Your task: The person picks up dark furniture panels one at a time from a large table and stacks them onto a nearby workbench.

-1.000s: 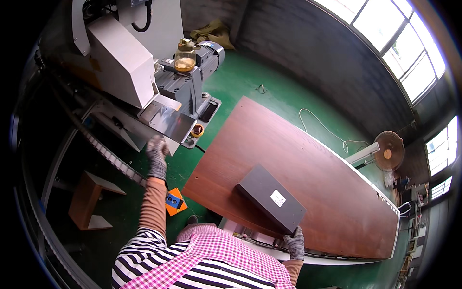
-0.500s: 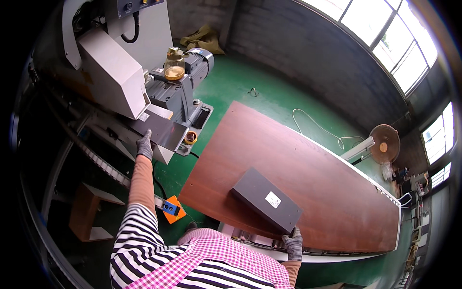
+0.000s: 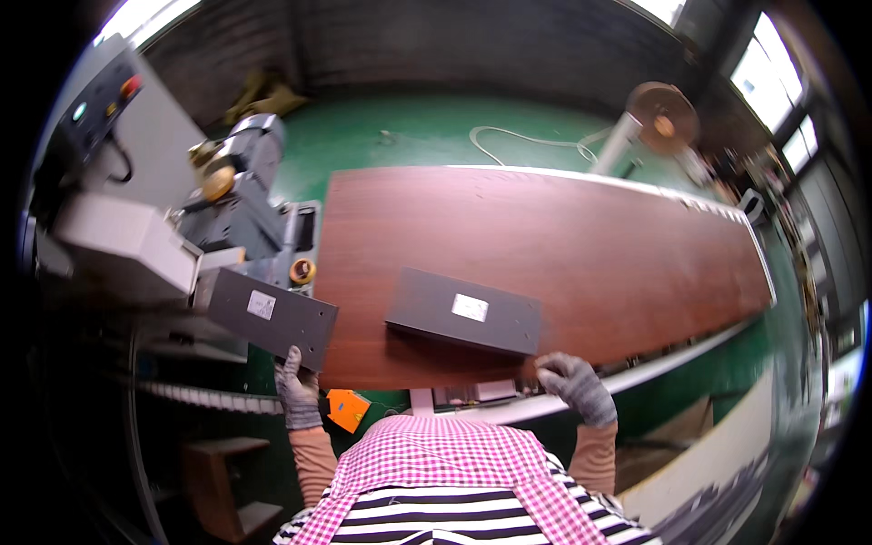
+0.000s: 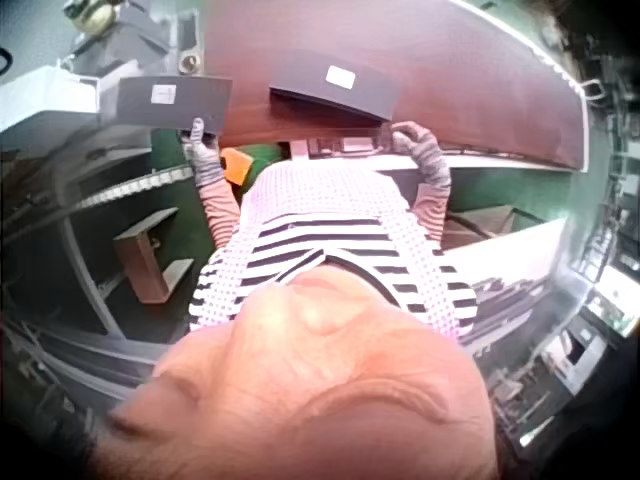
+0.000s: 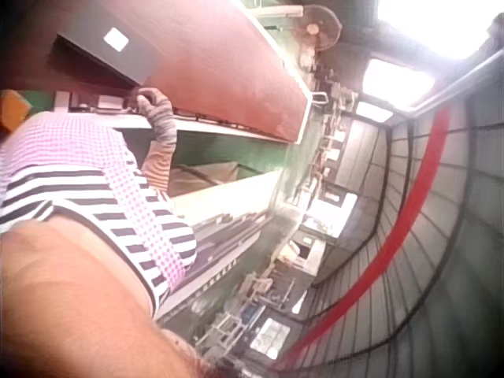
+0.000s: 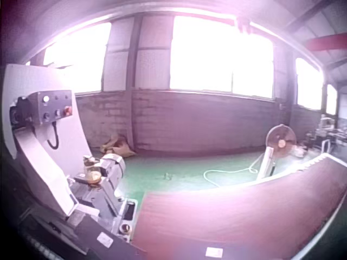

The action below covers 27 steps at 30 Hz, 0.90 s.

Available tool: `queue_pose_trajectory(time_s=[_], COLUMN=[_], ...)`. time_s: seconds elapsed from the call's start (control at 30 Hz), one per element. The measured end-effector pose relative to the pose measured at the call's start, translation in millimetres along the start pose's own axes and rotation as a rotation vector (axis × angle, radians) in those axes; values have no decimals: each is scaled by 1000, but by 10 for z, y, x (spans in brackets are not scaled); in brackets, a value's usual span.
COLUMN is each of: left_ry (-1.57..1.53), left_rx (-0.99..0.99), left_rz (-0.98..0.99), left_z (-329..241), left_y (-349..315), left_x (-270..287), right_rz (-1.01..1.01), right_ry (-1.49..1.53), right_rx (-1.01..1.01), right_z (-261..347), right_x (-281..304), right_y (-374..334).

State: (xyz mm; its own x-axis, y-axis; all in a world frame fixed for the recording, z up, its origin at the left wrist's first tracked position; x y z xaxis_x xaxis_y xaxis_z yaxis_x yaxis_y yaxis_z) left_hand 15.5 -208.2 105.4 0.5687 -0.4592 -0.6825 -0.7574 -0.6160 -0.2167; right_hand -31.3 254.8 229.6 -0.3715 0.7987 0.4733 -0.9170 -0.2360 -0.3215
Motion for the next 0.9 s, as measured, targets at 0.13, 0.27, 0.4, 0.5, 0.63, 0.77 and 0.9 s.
queue_pose_trajectory(time_s=[0.13, 0.27, 0.4, 0.5, 0.63, 0.77, 0.9], left_ry=[157, 347, 174, 89, 158, 396, 706], left_rx=[137, 310, 255, 363, 43, 74, -100], left_rz=[142, 353, 592, 353, 221, 356, 450], left_z=[183, 755, 847, 735, 548, 864, 934], left_y=[-563, -924, -1180, -784, -329, -96, 14], left_x=[-889, -1264, -1532, -1387, -1351, -1227, -1264], right_rz=[42, -18, -125, -299, -343, -386, -497], right_ry=[301, 599, 726, 574, 636, 386, -333], right_rx=[154, 233, 303, 195, 26, -95, -112], right_z=[360, 393, 472, 274, -138, -330, -362], right_x=[-360, -1019, -969, -651, -428, -251, -84], right_y=[166, 399, 309, 257, 415, 554, 683])
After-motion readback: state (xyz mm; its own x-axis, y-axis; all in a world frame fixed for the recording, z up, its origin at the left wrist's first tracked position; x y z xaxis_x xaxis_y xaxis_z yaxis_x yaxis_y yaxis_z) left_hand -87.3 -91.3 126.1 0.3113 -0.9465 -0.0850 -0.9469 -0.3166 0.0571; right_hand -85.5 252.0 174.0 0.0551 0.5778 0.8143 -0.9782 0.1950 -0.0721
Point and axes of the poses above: each hand's wrist, its own y-axis towards the middle knuckle, its own x-axis out of the back of the hand, z = x × y, the point moved 3 cm from there along y, towards the middle knuckle, and after that the axes turned 3 degrees about -y, right-handed, at the moved point
